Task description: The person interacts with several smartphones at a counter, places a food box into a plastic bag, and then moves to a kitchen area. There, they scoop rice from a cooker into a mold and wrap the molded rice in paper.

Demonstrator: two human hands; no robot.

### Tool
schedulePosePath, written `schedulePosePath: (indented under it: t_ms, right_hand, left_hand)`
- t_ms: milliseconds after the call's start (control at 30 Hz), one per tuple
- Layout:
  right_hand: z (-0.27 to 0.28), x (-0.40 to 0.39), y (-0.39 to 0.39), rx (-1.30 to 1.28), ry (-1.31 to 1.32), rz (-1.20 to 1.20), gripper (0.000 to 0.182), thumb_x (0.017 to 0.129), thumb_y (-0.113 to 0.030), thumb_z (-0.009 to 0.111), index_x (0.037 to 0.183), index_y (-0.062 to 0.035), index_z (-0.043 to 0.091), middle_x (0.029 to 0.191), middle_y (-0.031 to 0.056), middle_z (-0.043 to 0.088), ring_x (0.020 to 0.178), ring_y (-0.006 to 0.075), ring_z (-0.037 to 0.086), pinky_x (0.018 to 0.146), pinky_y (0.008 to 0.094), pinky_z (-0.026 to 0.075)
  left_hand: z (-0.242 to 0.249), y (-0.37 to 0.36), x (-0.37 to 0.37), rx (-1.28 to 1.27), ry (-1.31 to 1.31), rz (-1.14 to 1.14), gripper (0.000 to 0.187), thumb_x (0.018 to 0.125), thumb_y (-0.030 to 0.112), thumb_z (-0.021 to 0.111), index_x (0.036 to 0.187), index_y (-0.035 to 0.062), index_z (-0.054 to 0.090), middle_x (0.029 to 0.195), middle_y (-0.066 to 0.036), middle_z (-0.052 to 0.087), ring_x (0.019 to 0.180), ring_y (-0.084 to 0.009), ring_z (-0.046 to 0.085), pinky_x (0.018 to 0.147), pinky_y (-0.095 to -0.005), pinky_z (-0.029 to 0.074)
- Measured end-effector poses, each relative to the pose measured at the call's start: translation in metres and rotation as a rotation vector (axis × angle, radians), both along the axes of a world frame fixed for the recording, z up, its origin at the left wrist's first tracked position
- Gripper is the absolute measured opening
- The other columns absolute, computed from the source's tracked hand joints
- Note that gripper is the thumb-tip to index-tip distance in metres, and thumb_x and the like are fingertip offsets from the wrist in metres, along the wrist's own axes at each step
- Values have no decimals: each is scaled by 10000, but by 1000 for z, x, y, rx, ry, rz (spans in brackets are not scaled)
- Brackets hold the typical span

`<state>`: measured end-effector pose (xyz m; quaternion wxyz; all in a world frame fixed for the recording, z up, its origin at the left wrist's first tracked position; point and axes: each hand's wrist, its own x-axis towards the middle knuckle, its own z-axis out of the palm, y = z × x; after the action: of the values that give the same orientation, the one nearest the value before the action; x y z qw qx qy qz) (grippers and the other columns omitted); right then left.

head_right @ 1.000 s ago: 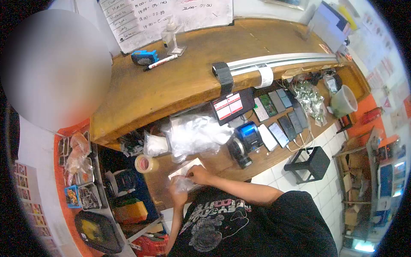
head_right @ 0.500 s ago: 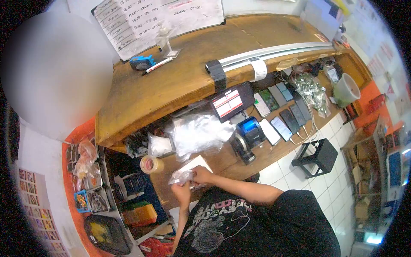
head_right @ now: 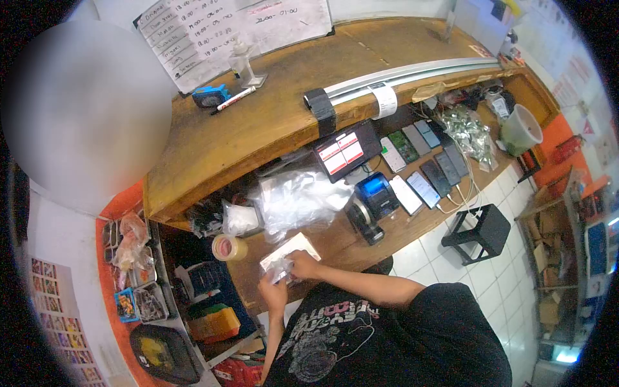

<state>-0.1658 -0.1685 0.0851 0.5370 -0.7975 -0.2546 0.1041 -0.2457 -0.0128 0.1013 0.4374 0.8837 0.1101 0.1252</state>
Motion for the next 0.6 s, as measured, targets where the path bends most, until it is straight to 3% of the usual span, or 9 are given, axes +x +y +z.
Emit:
schedulePosePath:
  t_ms: [67,233,300,400,467,600]
  right_hand:
    - [4,-3,-1,-16,222,-37,174,814,-10,630,950,8,738,744,177,715,633,281,709,636,401,569]
    - [1,-7,-8,-69,210,-148,183,823,-36,675,985,3,750,791,177,737,652,258,723,640,386,574]
    - [1,-4,-18,-132,207,-242,169,834,-57,699,979,7,757,800,180,745,655,237,727,636,375,576]
    - [3,0,-35,-176,314,-113,159,864,-107,754,962,17,777,813,159,764,666,172,728,623,331,579]
    - [1,-3,-40,40,545,-113,157,893,-115,776,940,35,786,810,124,767,683,134,721,618,290,582]
    - [-3,-6,-38,42,581,-139,140,892,-73,781,952,54,780,800,87,759,706,138,721,638,274,590]
  left_hand:
    - [5,2,0,-17,71,-6,304,751,37,789,1027,-77,728,966,-171,754,932,-253,731,866,-386,557]
    - [-23,11,5,-122,228,-47,411,742,-13,800,1134,-55,682,981,-163,754,921,-249,739,818,-373,582]
    - [-29,-1,8,-792,213,22,462,758,-109,766,1177,-26,590,997,-177,732,816,-248,735,704,-338,606]
    - [-44,-8,11,-967,248,115,411,822,-134,739,1159,15,559,993,-173,722,802,-226,726,661,-288,608]
    - [-51,-15,9,-1009,207,119,377,833,-102,763,1140,21,583,988,-156,724,806,-207,722,658,-276,593]
    - [-54,-16,2,-952,158,105,255,864,18,823,1053,39,654,957,-82,735,814,-129,701,638,-231,528]
